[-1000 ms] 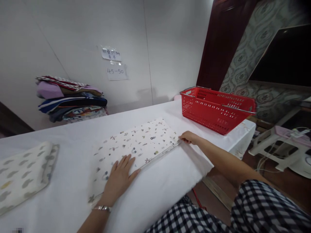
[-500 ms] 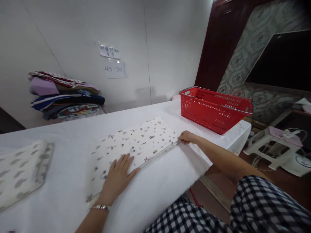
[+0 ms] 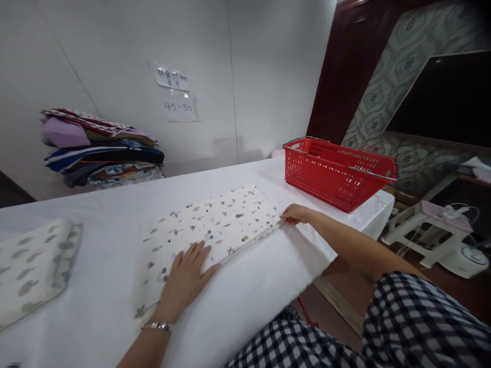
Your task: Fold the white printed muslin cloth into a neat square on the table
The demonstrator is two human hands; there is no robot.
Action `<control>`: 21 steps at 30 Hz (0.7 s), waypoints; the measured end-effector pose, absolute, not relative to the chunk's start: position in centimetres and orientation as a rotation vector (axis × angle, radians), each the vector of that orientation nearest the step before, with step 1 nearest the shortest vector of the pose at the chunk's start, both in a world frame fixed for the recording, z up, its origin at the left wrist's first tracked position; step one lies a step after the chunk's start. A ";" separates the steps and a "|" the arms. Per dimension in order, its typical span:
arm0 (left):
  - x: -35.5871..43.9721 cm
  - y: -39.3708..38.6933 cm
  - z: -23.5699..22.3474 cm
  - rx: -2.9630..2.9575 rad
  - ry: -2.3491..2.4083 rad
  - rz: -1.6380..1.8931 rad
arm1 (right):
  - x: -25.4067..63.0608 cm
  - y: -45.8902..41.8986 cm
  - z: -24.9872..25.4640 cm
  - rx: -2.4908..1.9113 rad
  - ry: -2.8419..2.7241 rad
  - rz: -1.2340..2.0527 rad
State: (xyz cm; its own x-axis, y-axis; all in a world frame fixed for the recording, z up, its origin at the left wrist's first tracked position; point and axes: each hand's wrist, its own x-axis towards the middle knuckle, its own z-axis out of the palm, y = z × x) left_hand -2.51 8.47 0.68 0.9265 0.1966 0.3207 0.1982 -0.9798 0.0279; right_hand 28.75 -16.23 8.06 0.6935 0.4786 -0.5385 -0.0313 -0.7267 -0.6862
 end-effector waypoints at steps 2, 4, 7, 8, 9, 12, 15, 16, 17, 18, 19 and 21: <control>-2.5 8.5 0.6 -3.079 -0.316 -0.524 | 28.9 -16.2 7.8 -2.225 -0.328 1.008; -2.5 8.5 0.6 -3.075 -0.319 -0.525 | 29.1 -16.1 7.8 -2.242 -0.316 1.052; -2.5 8.6 0.6 -3.071 -0.313 -0.527 | 29.4 -15.7 7.7 -2.280 -0.299 1.099; -2.5 8.6 0.6 -3.074 -0.312 -0.528 | 29.5 -15.6 7.6 -2.294 -0.293 1.106; -2.5 8.5 0.7 -3.078 -0.316 -0.529 | 29.6 -15.6 7.6 -2.309 -0.288 1.106; -2.5 8.5 0.8 -3.093 -0.332 -0.514 | 29.5 -15.4 7.4 -2.355 -0.287 1.052; -2.5 8.5 0.8 -3.109 -0.337 -0.509 | 29.2 -15.2 7.4 -2.376 -0.308 0.968; -2.5 8.5 0.7 -3.112 -0.331 -0.507 | 29.0 -15.2 7.5 -2.372 -0.319 0.946; -2.5 8.6 0.7 -3.112 -0.325 -0.505 | 28.9 -15.2 7.5 -2.365 -0.330 0.925; -2.5 8.6 0.7 -3.110 -0.321 -0.503 | 28.7 -15.1 7.6 -2.355 -0.341 0.908; -2.5 8.6 0.7 -3.106 -0.321 -0.501 | 28.6 -15.2 7.6 -2.345 -0.351 0.895; -2.5 8.6 0.6 -3.101 -0.329 -0.497 | 28.4 -15.2 7.4 -2.330 -0.366 0.882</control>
State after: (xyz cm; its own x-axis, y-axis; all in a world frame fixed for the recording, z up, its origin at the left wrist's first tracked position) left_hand -2.47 8.59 0.64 0.9288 0.2074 0.3072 0.2022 -0.9781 0.0489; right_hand 28.41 -15.21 7.43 0.7396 0.4482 -0.5021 0.0394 -0.7736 -0.6325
